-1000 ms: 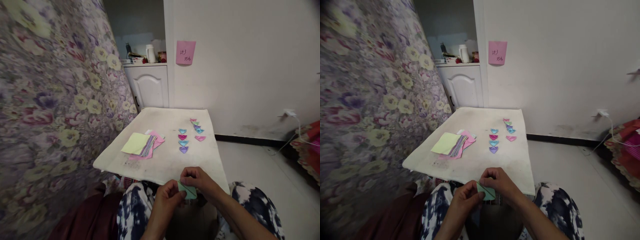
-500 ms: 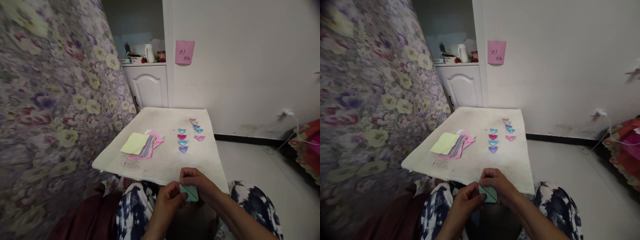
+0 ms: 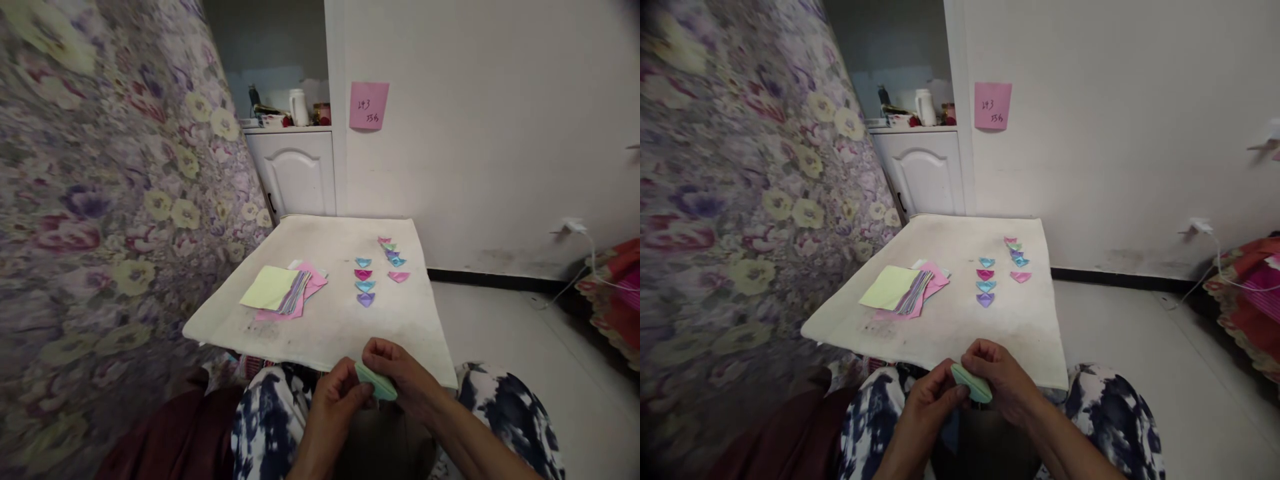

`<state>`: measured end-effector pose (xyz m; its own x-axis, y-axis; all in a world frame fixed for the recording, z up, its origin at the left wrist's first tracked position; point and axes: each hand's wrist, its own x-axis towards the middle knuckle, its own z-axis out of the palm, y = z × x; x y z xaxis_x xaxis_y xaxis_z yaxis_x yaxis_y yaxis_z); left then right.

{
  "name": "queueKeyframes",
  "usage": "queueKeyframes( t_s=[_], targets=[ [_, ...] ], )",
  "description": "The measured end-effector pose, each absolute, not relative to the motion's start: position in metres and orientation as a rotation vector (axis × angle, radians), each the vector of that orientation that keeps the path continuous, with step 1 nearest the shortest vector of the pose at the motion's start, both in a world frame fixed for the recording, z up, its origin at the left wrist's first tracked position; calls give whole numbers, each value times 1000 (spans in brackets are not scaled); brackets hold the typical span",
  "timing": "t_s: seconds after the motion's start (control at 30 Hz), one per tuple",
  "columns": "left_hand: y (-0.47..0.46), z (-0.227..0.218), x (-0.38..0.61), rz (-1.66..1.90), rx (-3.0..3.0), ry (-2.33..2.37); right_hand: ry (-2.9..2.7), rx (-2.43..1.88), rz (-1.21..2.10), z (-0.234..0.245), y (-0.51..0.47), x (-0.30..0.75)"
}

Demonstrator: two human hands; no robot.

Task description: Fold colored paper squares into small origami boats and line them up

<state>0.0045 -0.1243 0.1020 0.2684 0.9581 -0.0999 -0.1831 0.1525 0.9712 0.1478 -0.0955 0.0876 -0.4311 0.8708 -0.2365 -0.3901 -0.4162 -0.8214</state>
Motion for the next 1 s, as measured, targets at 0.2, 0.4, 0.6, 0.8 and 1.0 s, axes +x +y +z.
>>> queueKeyframes(
  t_s=[0.2, 0.4, 0.6, 0.8, 1.0],
  targets=[
    [-127, 101, 8, 1103, 1011, 941, -885, -897, 1833, 88, -101, 142],
    [-129, 106, 17, 1226, 820, 941, -893, -905, 1698, 89, -100, 133],
    [-126, 106, 17, 1260, 739, 866, -1017, -1024, 1557, 88, -94, 131],
    [-126, 102, 12, 1250, 771, 991, -1184, -1098, 1355, 100, -104, 145],
    [-128, 100, 14, 1329, 701, 1000, -1204, -1034, 1404, 101, -119, 141]
  ],
)
